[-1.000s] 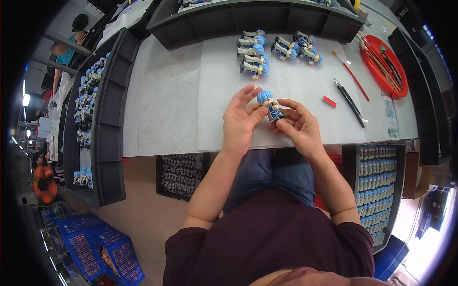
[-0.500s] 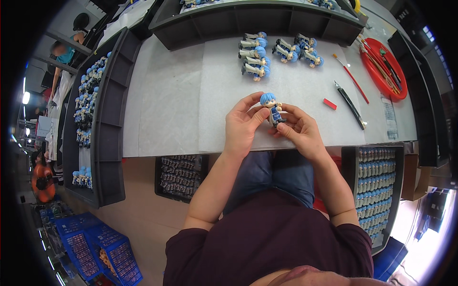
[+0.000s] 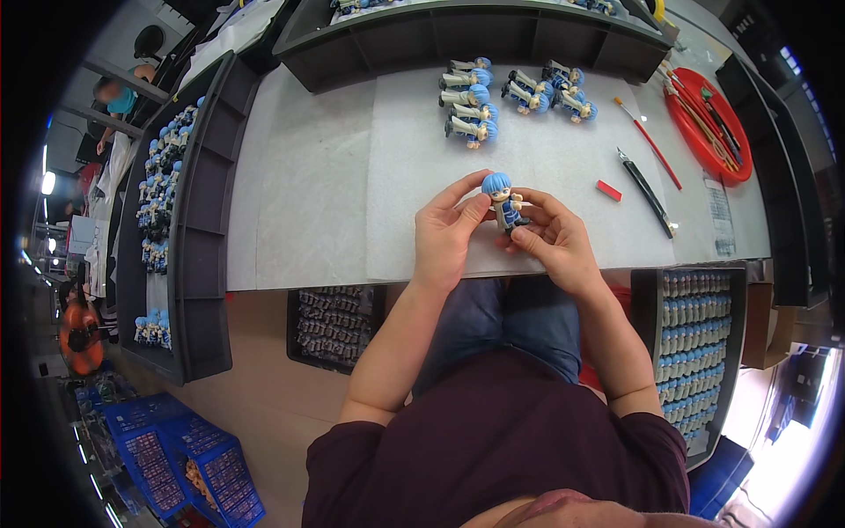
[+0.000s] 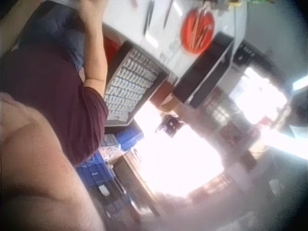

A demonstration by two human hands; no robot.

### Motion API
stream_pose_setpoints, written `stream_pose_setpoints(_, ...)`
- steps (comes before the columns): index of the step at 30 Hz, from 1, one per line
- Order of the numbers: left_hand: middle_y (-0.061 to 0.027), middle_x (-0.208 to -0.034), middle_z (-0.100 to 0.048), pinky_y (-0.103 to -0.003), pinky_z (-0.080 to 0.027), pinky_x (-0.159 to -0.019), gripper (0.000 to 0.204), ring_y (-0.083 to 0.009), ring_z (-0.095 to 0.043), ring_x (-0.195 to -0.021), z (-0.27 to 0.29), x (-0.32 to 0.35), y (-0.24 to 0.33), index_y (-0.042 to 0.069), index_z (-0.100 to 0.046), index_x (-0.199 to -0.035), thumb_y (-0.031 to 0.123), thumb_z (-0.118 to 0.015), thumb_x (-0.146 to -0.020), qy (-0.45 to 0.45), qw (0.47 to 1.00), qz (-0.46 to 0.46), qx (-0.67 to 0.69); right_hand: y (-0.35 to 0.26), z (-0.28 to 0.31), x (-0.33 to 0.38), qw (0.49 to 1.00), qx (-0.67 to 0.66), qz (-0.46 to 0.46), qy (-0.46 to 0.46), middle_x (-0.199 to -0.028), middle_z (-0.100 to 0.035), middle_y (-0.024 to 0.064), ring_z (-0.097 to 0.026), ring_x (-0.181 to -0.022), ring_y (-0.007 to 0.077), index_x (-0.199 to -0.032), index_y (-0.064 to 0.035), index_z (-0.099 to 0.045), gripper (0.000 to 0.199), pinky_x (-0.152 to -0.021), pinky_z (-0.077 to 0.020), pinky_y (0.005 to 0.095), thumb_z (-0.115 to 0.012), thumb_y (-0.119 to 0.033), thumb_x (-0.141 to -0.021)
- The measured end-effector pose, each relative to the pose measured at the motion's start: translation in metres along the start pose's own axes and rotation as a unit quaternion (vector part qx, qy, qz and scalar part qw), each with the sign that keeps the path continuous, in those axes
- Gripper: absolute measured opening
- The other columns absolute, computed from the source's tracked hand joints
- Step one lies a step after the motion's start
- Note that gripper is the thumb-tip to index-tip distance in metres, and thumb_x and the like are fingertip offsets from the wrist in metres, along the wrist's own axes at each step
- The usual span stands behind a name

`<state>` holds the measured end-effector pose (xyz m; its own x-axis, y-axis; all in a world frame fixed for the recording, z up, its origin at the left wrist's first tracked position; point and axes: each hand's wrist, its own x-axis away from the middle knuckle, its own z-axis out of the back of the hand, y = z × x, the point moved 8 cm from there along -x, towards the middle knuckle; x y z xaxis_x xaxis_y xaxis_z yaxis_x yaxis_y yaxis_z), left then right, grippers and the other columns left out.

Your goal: The person assembles small blue and white figurines by hand, attaching heads to bodies and placing them into a tray. They also use a red tool to clean or adjust parts of the figurines.

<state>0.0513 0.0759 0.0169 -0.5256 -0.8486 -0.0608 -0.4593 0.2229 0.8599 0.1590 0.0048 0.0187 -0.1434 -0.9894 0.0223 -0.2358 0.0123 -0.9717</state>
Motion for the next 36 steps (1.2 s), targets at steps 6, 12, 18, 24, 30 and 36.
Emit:
stream_pose_setpoints(6, -0.0108, -0.103, -0.063, -0.028, -0.051, -0.079, 0.031, -0.0151, -0.061, -0.087, 0.000, 0.000, 0.000, -0.004, -0.053, -0.119, 0.009, -0.054, -0.091, -0.004, 1.000, -0.006, -0.003, -0.001, 0.004, 0.001, 0.999, 0.001, 0.014, 0.029, -0.107, -0.056, 0.0171, -0.064, -0.088, 0.0200, -0.127, 0.0040, -0.041, 0.048, -0.073, -0.0526, 0.0270, -0.059, 0.003, -0.083)
stream_pose_setpoints(12, -0.0103, -0.101, -0.063, -0.027, -0.052, -0.074, 0.031, -0.0141, -0.061, -0.084, 0.002, -0.001, -0.003, -0.004, -0.052, -0.121, 0.009, -0.052, -0.092, 0.012, 1.000, 0.005, -0.014, -0.002, 0.005, 0.001, 0.998, -0.013, 0.031, 0.048, -0.103, -0.055, 0.0139, -0.064, -0.088, 0.0198, -0.125, 0.0038, -0.042, 0.048, -0.072, -0.0532, 0.0263, -0.062, 0.003, -0.081)
stream_pose_setpoints(18, -0.0080, -0.093, -0.063, -0.025, -0.051, -0.067, 0.031, -0.0121, -0.060, -0.077, 0.002, -0.002, -0.009, -0.004, -0.053, -0.121, 0.012, -0.050, -0.094, 0.009, 0.999, 0.039, -0.031, -0.002, 0.008, 0.005, 0.996, -0.030, 0.050, 0.061, -0.102, -0.053, 0.0110, -0.061, -0.084, 0.0157, -0.121, 0.0030, -0.047, 0.049, -0.074, -0.0529, 0.0253, -0.069, 0.000, -0.078)
stream_pose_setpoints(24, -0.0090, -0.096, -0.063, -0.027, -0.051, -0.070, 0.034, -0.0129, -0.060, -0.082, 0.000, -0.002, -0.009, -0.005, -0.053, -0.119, 0.018, -0.051, -0.094, 0.000, 0.999, 0.049, 0.000, -0.007, 0.012, 0.010, 0.986, 0.012, 0.132, 0.105, -0.101, -0.054, 0.0078, -0.057, -0.091, 0.0134, -0.116, 0.0018, -0.052, 0.045, -0.077, -0.0505, 0.0257, -0.069, 0.006, -0.074)
stream_pose_setpoints(30, -0.0132, -0.105, -0.062, -0.032, -0.052, -0.080, 0.036, -0.0184, -0.061, -0.092, -0.003, 0.001, -0.006, -0.004, -0.051, -0.122, 0.017, -0.053, -0.093, -0.014, 0.999, 0.032, -0.033, -0.012, 0.014, 0.015, 0.961, 0.092, 0.216, 0.145, -0.101, -0.056, 0.0066, -0.055, -0.091, 0.0132, -0.110, -0.0008, -0.057, 0.042, -0.073, -0.0480, 0.0249, -0.066, 0.011, -0.071)
stream_pose_setpoints(36, -0.0154, -0.108, -0.061, -0.033, -0.052, -0.082, 0.036, -0.0200, -0.060, -0.097, 0.002, 0.003, -0.002, -0.002, -0.049, -0.125, 0.013, -0.052, -0.093, -0.019, 0.999, 0.018, -0.018, -0.015, 0.007, 0.015, 0.956, 0.150, 0.207, 0.142, -0.099, -0.057, 0.0070, -0.056, -0.089, 0.0124, -0.109, -0.0026, -0.059, 0.040, -0.071, -0.0464, 0.0237, -0.057, 0.012, -0.071)
